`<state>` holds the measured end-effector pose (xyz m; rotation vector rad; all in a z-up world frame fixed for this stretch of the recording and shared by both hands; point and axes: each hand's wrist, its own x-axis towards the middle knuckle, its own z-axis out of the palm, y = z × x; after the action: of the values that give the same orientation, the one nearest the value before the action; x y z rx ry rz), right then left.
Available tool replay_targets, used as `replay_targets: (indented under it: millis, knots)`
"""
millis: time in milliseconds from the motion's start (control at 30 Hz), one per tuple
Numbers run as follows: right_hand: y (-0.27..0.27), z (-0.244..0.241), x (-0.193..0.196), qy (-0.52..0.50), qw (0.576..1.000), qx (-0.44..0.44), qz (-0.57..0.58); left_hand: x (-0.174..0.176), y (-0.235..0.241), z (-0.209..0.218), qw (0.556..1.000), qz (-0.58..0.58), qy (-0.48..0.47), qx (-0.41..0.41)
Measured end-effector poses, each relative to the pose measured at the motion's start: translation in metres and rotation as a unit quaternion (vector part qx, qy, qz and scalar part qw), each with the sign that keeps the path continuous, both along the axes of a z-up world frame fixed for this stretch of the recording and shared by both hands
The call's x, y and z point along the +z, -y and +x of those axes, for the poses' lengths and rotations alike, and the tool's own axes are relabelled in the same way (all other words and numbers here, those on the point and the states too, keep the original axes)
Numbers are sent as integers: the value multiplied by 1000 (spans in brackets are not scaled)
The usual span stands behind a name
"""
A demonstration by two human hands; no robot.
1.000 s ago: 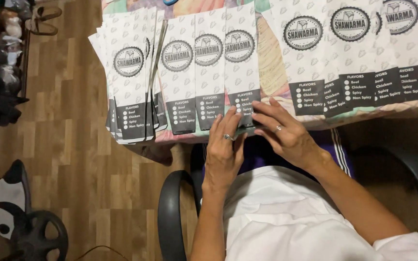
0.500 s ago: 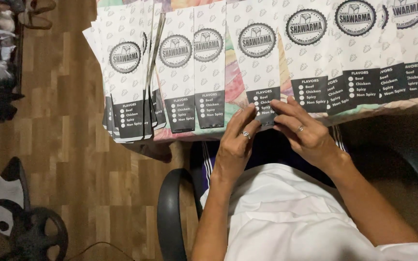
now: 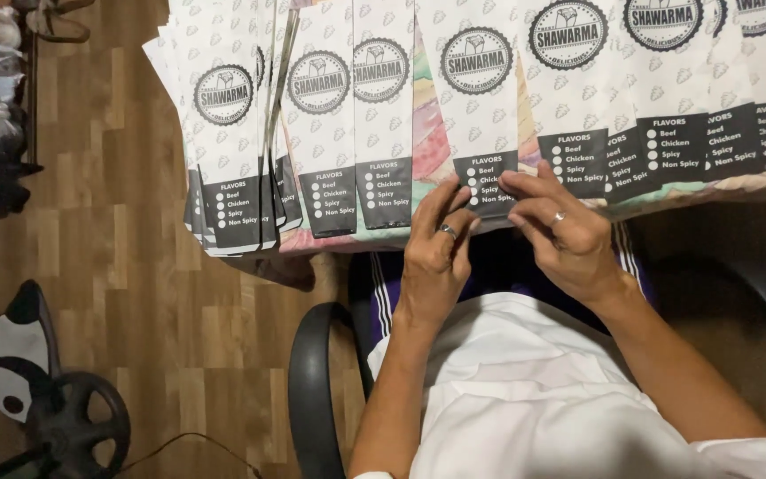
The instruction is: Folding and gluing paper food wrappers at a workspace.
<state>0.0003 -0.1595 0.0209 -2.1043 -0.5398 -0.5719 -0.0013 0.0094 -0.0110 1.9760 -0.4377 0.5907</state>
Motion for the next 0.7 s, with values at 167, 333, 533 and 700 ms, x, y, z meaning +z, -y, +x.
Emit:
replay_targets:
  millis: [167, 333, 533, 700]
  knots:
    - [-6, 0, 6, -18, 999, -19, 34, -3, 4, 0, 999, -31, -41, 13]
    - [-6, 3, 2, -15, 998, -21, 52, 6, 11, 5, 996, -29, -63, 63]
    - [-10, 3, 7, -22, 998, -40, 50, 9, 16, 4, 993, -32, -71, 90]
    - [-19, 6, -7, 13, 997, -81, 12, 6, 21, 2, 993, -44, -56, 98]
